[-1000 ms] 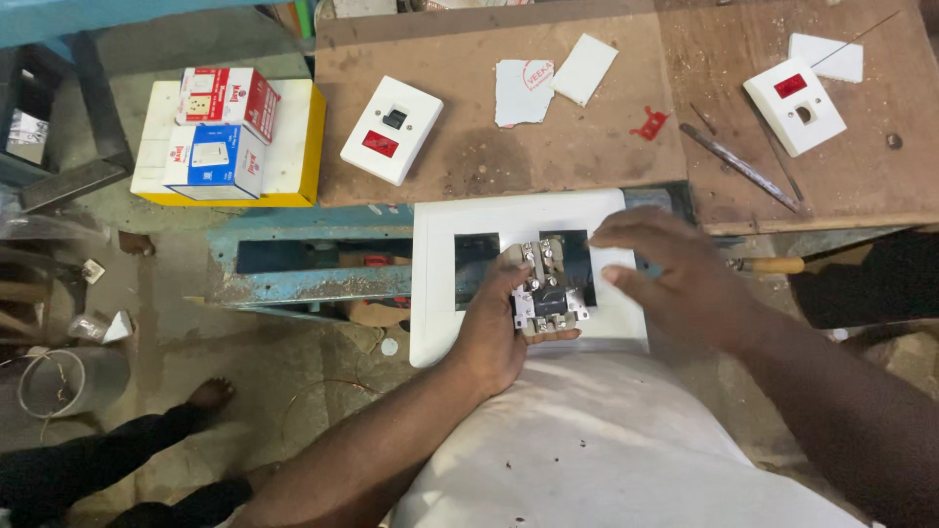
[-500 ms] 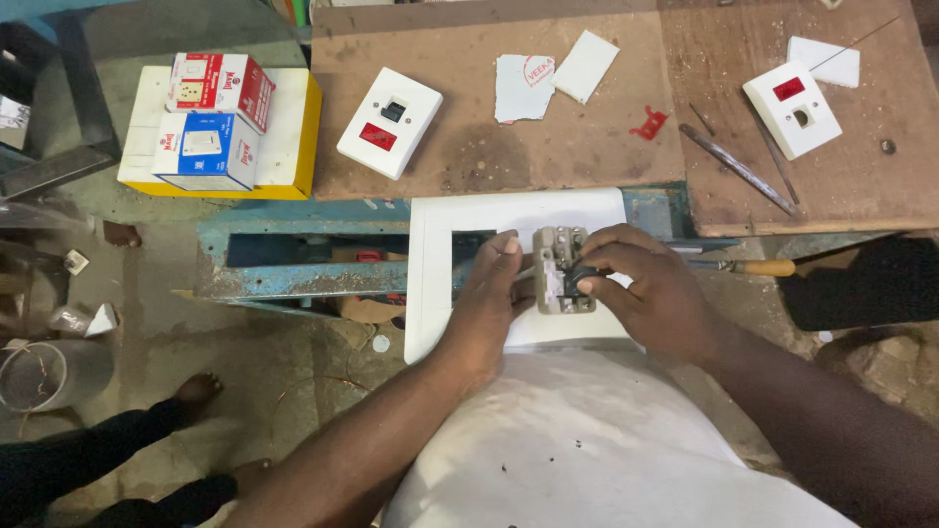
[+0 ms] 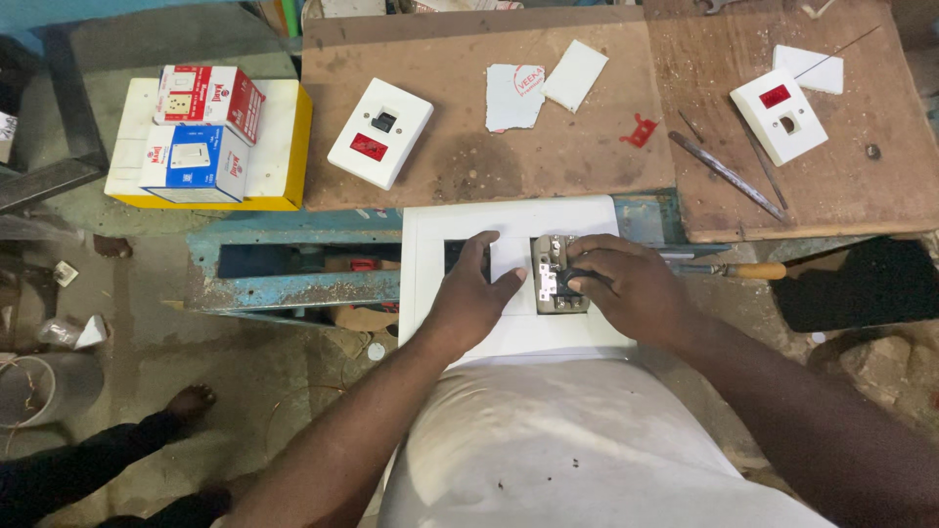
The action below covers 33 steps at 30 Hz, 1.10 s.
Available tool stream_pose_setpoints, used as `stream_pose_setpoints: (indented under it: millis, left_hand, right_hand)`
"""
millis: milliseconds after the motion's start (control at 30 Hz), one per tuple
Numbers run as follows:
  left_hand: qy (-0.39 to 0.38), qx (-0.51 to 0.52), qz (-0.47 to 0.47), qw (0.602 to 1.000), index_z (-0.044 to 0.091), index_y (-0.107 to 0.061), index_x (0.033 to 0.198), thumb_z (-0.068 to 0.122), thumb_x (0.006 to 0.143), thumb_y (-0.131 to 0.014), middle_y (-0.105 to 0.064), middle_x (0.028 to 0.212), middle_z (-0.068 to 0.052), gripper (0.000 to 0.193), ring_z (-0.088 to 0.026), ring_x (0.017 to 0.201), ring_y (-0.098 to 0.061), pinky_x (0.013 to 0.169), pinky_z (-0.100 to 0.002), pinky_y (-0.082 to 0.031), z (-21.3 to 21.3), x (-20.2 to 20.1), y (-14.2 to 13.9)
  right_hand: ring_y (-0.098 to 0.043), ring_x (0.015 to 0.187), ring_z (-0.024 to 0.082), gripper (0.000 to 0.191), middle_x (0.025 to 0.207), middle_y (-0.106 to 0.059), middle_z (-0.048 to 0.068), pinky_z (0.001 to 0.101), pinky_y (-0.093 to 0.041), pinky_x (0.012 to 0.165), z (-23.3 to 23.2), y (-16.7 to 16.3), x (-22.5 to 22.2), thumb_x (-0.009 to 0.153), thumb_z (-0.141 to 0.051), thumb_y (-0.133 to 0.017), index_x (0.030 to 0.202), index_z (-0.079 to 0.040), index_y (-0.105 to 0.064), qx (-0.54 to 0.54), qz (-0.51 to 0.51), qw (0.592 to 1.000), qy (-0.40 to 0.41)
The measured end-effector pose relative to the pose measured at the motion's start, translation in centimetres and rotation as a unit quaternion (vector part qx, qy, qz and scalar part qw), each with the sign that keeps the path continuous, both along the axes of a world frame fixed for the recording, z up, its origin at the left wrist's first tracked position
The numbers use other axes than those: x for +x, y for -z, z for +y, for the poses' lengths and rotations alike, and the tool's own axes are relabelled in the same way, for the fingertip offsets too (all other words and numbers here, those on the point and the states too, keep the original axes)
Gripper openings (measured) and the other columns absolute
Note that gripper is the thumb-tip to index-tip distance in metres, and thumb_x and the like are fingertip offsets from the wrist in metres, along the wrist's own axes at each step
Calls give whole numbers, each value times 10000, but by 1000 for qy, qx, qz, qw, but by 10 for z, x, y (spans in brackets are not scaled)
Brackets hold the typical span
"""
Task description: The person fits a red and metal switch mechanism into the cutout of a white plastic faceplate, pressing it to seat it, then uses a red pen to mark the faceplate around the mechanism. They handle other switch components and boxes on the workbench and lift the faceplate to view it.
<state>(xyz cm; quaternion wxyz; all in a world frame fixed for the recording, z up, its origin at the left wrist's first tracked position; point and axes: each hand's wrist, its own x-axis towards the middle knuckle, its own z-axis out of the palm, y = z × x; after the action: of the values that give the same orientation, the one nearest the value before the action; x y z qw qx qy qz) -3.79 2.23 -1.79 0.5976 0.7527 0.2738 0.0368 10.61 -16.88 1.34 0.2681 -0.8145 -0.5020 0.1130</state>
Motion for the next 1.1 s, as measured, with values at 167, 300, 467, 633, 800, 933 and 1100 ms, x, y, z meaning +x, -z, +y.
stream_pose_setpoints:
  millis: [167, 300, 467, 633, 800, 933, 1100]
  left_hand:
    - [-81, -141, 31, 986, 9, -389, 1221, 199, 863, -778, -608, 1024, -149, 562, -180, 808, -577, 684, -380, -532, 1, 18, 11]
    - [-79, -172, 52, 981, -33, -456, 1137, 180, 859, -807, -607, 927, -133, 496, -175, 719, -561, 610, -376, -509, 5, 20, 13]
    - [36, -167, 65, 983, -49, -635, 1173, 181, 853, -784, -735, 1019, -134, 421, -174, 860, -680, 740, -329, -554, 10, 18, 11]
    - [73, -204, 76, 973, -31, -642, 1233, 110, 811, -787, -746, 1119, -136, 468, -215, 998, -688, 867, -349, -539, 11, 26, 16]
    - [79, -279, 98, 952, -20, -677, 1253, 99, 790, -781, -756, 1152, -137, 489, -246, 1063, -701, 912, -375, -548, 13, 30, 14]
    - [52, -233, 183, 954, 79, -521, 1378, 87, 758, -814, -677, 1281, -80, 686, -228, 1181, -613, 912, -407, -483, 9, 30, 8]
    - [55, -269, 73, 959, 21, -444, 1416, 15, 692, -839, -653, 1325, -130, 825, -260, 1242, -615, 1024, -375, -492, 6, 30, 11]
  right_hand:
    - [-701, 1018, 314, 233, 1164, -722, 90, 414, -558, 892, 3, 4, 2, 871, -209, -743, 1031, -40, -722, 12, -20, 999, -38]
    - [-691, 1030, 309, 229, 1169, -726, 71, 439, -530, 917, 5, 9, -1, 869, -207, -742, 1037, -51, -731, -23, -25, 999, -19]
    - [-667, 1069, 297, 208, 1173, -723, 58, 460, -499, 954, 4, 15, -3, 864, -197, -745, 1023, -63, -722, -8, -38, 998, -51]
    - [-663, 1081, 285, 205, 1161, -724, 42, 459, -476, 958, 2, 23, -4, 855, -183, -751, 1028, -76, -721, 25, -48, 996, -70]
    - [-658, 1069, 288, 168, 1148, -728, 39, 457, -469, 959, 0, 26, -4, 850, -169, -753, 990, -83, -721, 24, -39, 996, -72]
    - [-656, 1053, 282, 144, 1142, -730, 34, 457, -466, 971, -1, 28, -6, 857, -168, -747, 978, -92, -728, 29, -36, 996, -71]
    - [-649, 1061, 302, 172, 1166, -723, 46, 455, -463, 975, -2, 31, -7, 881, -183, -746, 1022, -86, -730, 37, -33, 997, -60]
